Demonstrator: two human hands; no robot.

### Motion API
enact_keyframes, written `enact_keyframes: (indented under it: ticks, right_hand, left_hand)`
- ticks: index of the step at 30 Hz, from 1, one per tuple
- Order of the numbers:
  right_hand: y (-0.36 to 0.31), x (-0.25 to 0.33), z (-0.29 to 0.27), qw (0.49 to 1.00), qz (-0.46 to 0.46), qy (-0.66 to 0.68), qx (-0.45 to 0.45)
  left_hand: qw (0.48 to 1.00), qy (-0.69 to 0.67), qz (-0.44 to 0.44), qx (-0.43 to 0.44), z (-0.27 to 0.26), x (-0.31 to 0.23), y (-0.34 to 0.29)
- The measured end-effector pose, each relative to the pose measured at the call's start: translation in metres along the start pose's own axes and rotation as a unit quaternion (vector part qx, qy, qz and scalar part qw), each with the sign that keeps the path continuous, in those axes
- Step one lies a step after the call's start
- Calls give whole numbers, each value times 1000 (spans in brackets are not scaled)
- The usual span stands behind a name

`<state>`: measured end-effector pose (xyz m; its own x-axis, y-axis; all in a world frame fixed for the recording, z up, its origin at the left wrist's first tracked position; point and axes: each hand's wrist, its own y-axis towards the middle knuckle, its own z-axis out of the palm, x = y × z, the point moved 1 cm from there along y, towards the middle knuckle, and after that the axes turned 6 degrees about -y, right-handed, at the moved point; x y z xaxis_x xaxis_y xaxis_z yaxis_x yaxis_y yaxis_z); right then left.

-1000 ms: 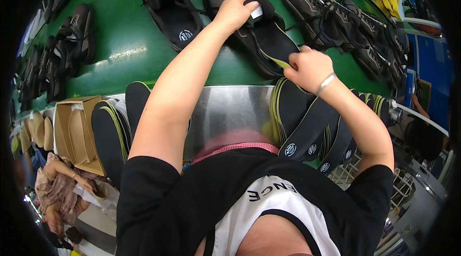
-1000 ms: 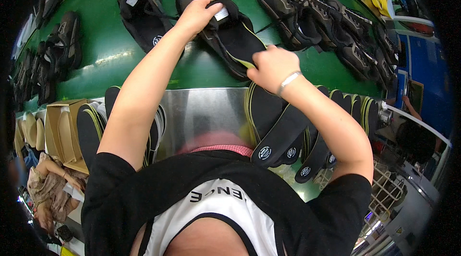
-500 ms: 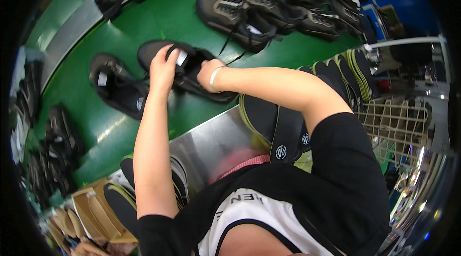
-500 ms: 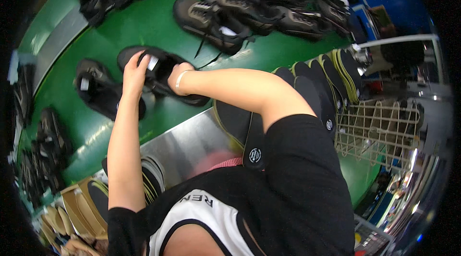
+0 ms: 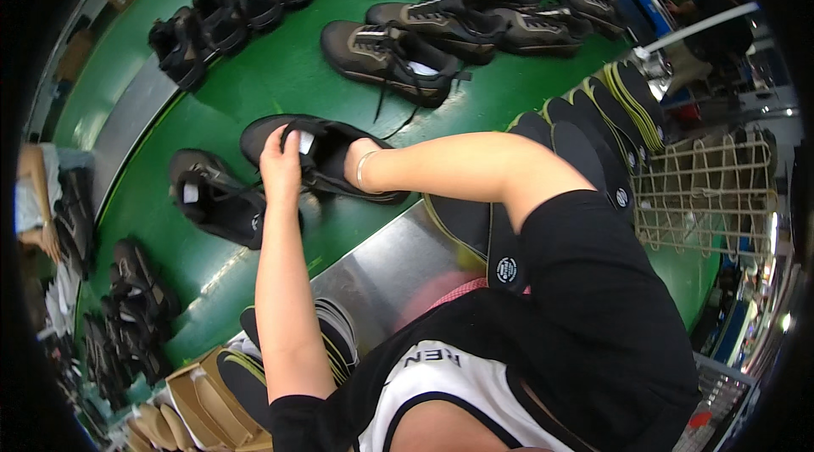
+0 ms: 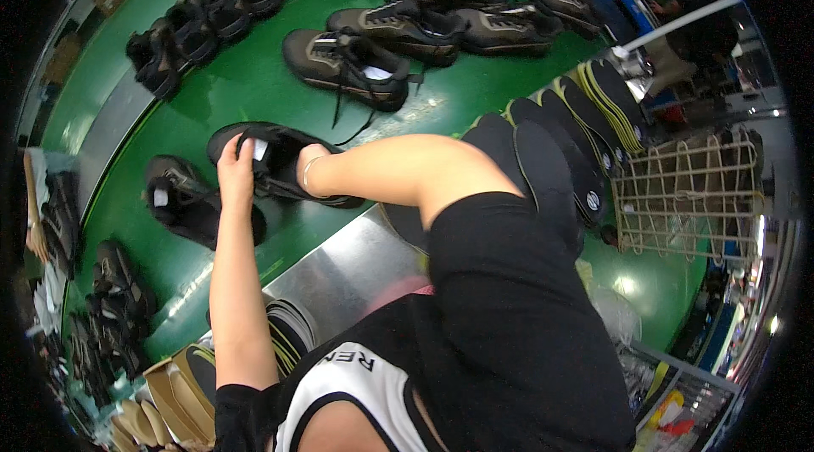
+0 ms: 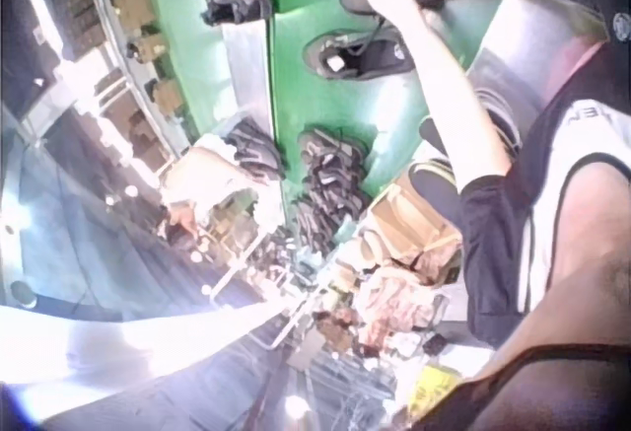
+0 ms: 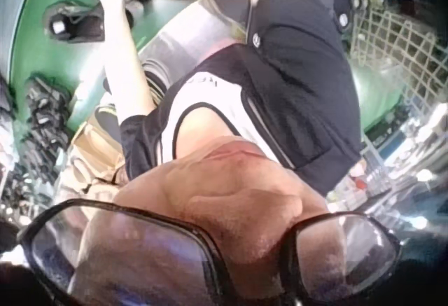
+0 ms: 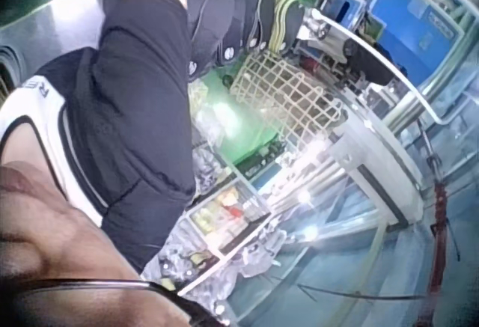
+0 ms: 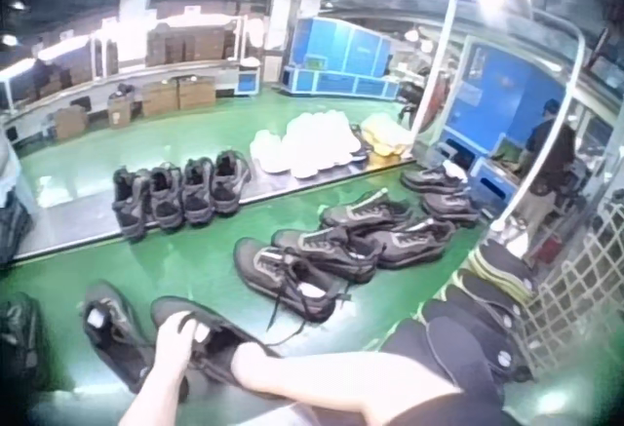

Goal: The person inserts yellow insoles into black shoes on a green conveyor belt. They pick up each shoe, place an insole inside, and return the shoe to the belt. The person also retrieves insoles from plastic bags and stacks them nearby.

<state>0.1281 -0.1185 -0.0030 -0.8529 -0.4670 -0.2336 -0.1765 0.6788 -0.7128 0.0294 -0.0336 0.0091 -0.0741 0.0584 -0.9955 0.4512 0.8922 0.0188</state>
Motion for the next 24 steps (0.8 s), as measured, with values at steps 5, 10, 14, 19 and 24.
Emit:
enact_keyframes:
  ticks: [5,10,14,19,24]
  right_hand:
    - [-69,-7,-57,966,-141,78,201]
    - [-40,-5,-10,957,-50,131,255]
    - [-66,-26,-14,909,-80,407,-46]
    - [-107,-115,33,794,182,350,-462]
    - [-106,-163,114,868,333,263,-257]
  left_hand:
    - [999,30,-1,-44,-16,2,-6]
    - [995,75,22,-60,4,-8,-7]
    - [974,196,109,-36,-8,-35,-11]
    - [821,482,305,-1,-64,-66,13]
    - [756,642,108,66,-80,-91,46]
